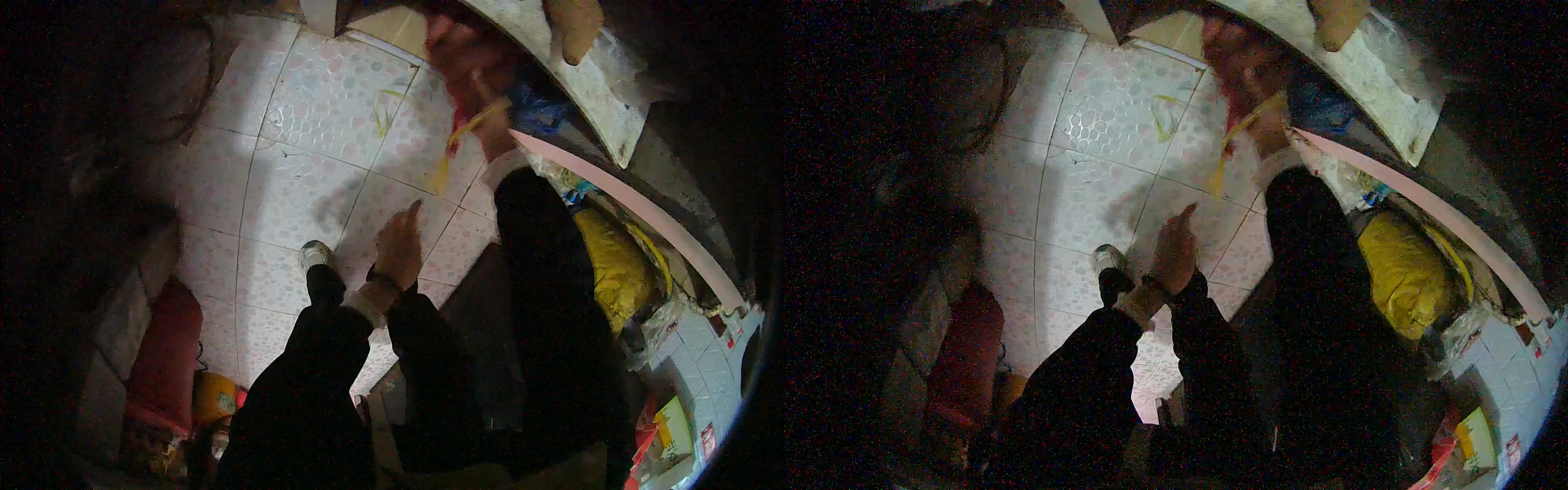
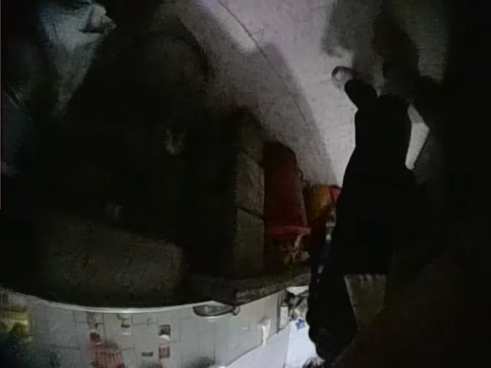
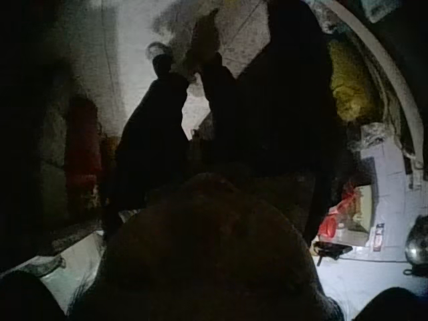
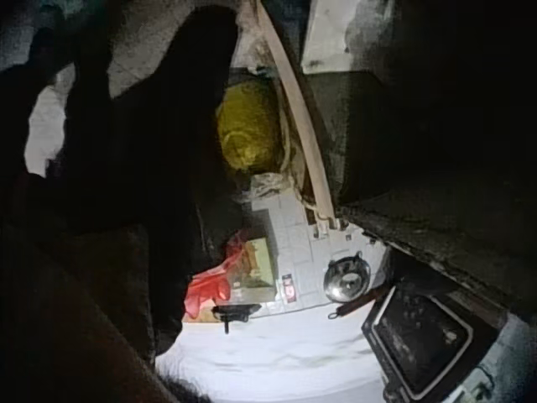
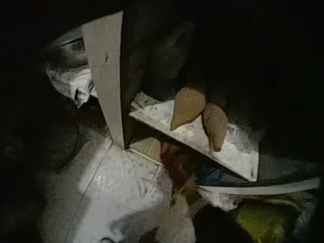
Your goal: The person washes hands at the sink, then uses chopsticks to transfer cooked food from a steamer basket into a yellow colander on the countertop.
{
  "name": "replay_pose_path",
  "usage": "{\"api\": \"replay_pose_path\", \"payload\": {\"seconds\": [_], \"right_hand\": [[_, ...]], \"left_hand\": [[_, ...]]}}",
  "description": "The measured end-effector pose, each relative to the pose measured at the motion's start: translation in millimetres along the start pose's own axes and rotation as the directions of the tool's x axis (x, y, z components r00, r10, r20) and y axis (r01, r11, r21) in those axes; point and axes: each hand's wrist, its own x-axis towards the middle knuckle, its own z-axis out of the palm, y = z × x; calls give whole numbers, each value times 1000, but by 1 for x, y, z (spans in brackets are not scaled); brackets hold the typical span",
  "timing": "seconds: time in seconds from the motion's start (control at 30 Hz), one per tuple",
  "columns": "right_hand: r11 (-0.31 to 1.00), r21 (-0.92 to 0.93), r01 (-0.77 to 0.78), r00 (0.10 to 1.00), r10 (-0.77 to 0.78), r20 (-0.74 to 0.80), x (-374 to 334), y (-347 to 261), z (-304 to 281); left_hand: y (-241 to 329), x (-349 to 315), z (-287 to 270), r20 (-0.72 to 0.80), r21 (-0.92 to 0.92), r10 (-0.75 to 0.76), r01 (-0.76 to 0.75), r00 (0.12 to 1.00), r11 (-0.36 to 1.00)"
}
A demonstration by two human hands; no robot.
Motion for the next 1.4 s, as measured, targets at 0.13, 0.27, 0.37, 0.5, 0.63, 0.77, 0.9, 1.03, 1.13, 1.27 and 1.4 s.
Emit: {"api": "replay_pose_path", "payload": {"seconds": [0.13,0.27,0.37,0.5,0.63,0.77,0.9,1.03,1.13,1.27,1.4], "right_hand": [[363,-849,384,908,-315,276,68,-66,-60],[377,-862,339,905,-380,190,43,-34,-108],[334,-916,222,945,-306,117,-77,44,-111],[135,-971,197,951,214,223,-302,93,-128],[26,-920,390,712,625,320,-466,56,-183],[157,-663,732,453,614,646,-526,-4,-225],[13,-746,666,470,770,432,-521,-53,-196],[-99,-626,774,451,780,434,-485,-91,-122],[-144,-391,909,339,801,493,-446,-118,-58],[-101,-640,762,411,839,356,-386,-143,39],[-202,-91,975,216,774,596,-348,-134,131]], "left_hand": [[-65,-42,12,149,120,-288,271,946,955],[-113,-83,44,212,507,-318,175,924,844],[-106,-122,45,53,123,-209,202,976,972],[-33,-166,-31,432,227,-346,271,833,935],[104,-207,-165,575,-301,-9,222,818,927],[264,-258,-294,525,-655,410,47,746,754],[375,-374,-427,330,-632,596,-297,732,715],[426,-536,-529,146,-624,928,-696,344,356],[475,-655,-511,86,-596,949,-779,-303,-195],[532,-721,-417,211,111,872,-875,-442,-471],[527,-711,-365,-193,-260,951,-947,243,189]]}}
